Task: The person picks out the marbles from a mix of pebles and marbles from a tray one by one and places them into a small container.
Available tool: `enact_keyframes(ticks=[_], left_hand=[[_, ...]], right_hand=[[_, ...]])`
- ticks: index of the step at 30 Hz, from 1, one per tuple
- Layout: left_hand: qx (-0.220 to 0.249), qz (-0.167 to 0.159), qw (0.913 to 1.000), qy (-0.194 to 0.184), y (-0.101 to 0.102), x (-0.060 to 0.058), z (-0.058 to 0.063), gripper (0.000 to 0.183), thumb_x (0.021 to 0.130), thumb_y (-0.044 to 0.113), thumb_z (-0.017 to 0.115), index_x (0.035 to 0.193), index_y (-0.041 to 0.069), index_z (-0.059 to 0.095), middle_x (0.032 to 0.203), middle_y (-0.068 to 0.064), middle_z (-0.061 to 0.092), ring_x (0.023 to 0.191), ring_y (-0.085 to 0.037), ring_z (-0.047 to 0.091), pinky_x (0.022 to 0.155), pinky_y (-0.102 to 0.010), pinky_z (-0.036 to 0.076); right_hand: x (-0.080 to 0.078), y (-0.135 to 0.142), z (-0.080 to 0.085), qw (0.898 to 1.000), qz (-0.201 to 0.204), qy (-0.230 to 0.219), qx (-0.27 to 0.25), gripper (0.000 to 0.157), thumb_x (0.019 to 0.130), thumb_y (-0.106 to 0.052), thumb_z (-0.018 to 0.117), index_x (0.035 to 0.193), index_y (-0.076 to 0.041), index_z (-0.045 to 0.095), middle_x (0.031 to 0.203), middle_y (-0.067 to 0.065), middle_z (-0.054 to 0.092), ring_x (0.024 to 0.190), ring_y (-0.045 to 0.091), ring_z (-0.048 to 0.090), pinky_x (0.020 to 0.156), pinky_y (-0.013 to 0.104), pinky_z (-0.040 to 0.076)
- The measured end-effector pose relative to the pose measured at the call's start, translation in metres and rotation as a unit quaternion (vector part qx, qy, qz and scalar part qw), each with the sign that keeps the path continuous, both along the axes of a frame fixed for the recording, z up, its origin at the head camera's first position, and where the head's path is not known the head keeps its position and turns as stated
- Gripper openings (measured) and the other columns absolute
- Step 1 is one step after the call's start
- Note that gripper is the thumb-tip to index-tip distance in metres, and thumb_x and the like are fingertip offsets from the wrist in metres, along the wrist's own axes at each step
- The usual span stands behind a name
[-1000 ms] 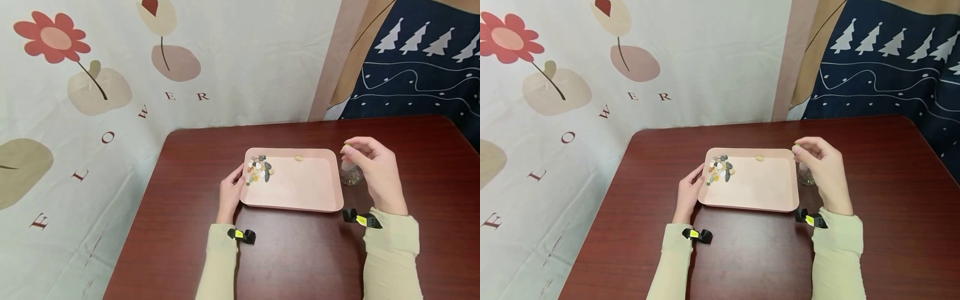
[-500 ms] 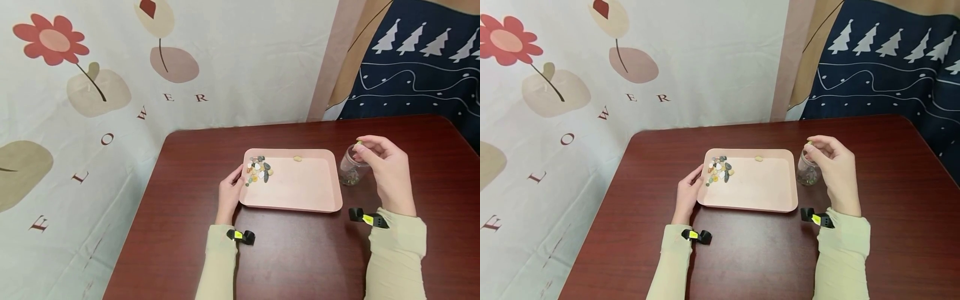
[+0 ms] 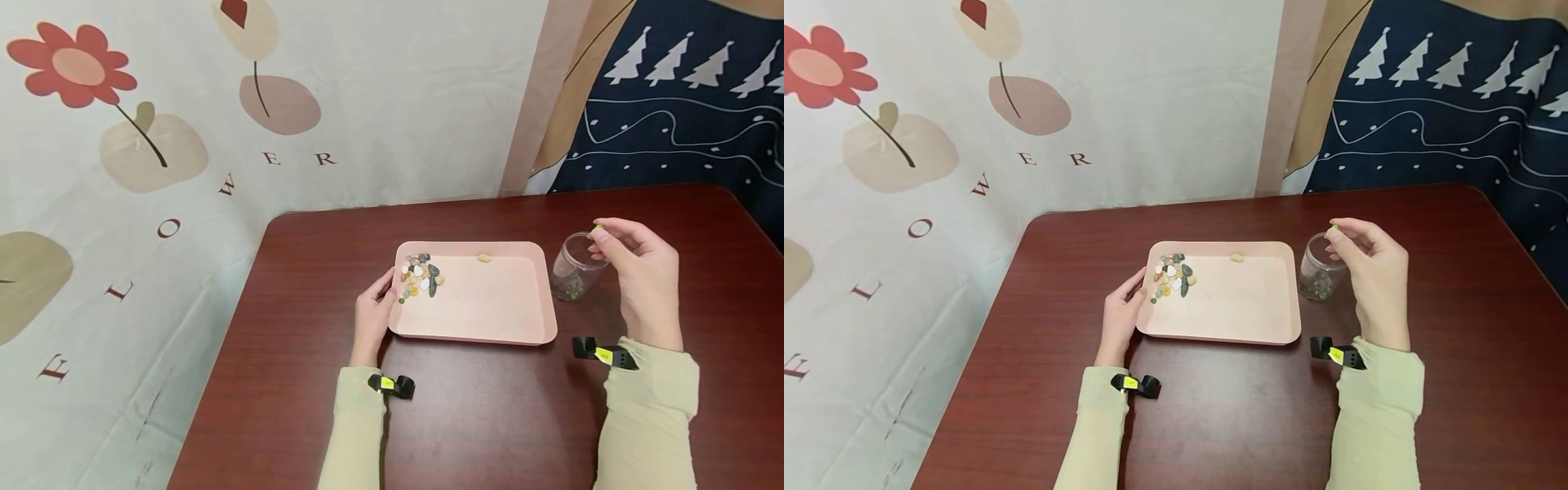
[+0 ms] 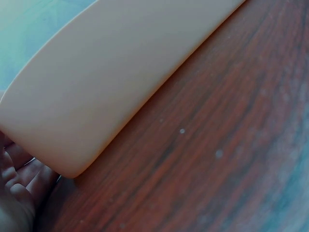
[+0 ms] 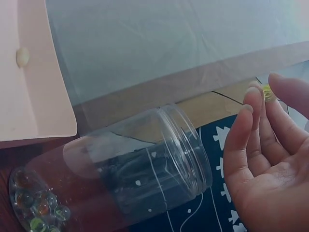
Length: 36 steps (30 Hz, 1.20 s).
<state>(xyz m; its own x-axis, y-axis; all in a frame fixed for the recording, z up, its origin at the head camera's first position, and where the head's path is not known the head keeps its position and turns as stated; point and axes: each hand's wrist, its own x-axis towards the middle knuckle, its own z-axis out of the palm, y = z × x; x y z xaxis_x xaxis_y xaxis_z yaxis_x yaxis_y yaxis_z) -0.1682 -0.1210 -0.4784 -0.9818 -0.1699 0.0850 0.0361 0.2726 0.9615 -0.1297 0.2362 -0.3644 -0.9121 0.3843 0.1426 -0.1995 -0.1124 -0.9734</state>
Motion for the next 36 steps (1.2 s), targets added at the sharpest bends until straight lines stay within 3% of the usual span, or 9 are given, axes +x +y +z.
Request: enact_keyframes(ticks=[9, 14, 36], left_hand=[[0.001, -0.002, 1.0, -0.003, 0.0, 0.0, 0.0, 0.035, 0.084, 0.014, 0.058, 0.116, 0.027, 0.061, 0.115, 0.005, 0.059, 0.1, -0.008, 0.056, 0.083, -0.027, 0.046], [-0.001, -0.005, 1.0, -0.001, 0.0, 0.0, 0.0, 0.035, 0.084, 0.014, 0.058, 0.116, 0.03, 0.061, 0.115, 0.007, 0.058, 0.101, -0.007, 0.056, 0.082, -0.029, 0.046], [0.0, -0.009, 1.0, -0.001, -0.002, 0.001, -0.001, 0.034, 0.085, 0.015, 0.059, 0.117, 0.028, 0.06, 0.116, 0.005, 0.058, 0.102, -0.008, 0.055, 0.083, -0.03, 0.046]], right_hand=[[-0.001, 0.006, -0.003, 0.999, -0.019, 0.023, -0.038, 0.038, 0.074, -0.008, 0.071, 0.107, 0.005, 0.06, 0.093, 0.012, 0.062, 0.072, 0.018, 0.059, 0.065, 0.019, 0.049], [-0.001, 0.011, -0.005, 0.998, -0.03, 0.014, -0.052, 0.037, 0.073, -0.009, 0.072, 0.106, 0.004, 0.061, 0.093, 0.012, 0.061, 0.074, 0.019, 0.058, 0.066, 0.018, 0.048], [0.0, 0.017, -0.011, 0.997, -0.06, -0.043, 0.038, 0.038, 0.073, -0.019, 0.072, 0.107, -0.005, 0.063, 0.097, 0.007, 0.061, 0.079, 0.015, 0.056, 0.067, 0.015, 0.046]])
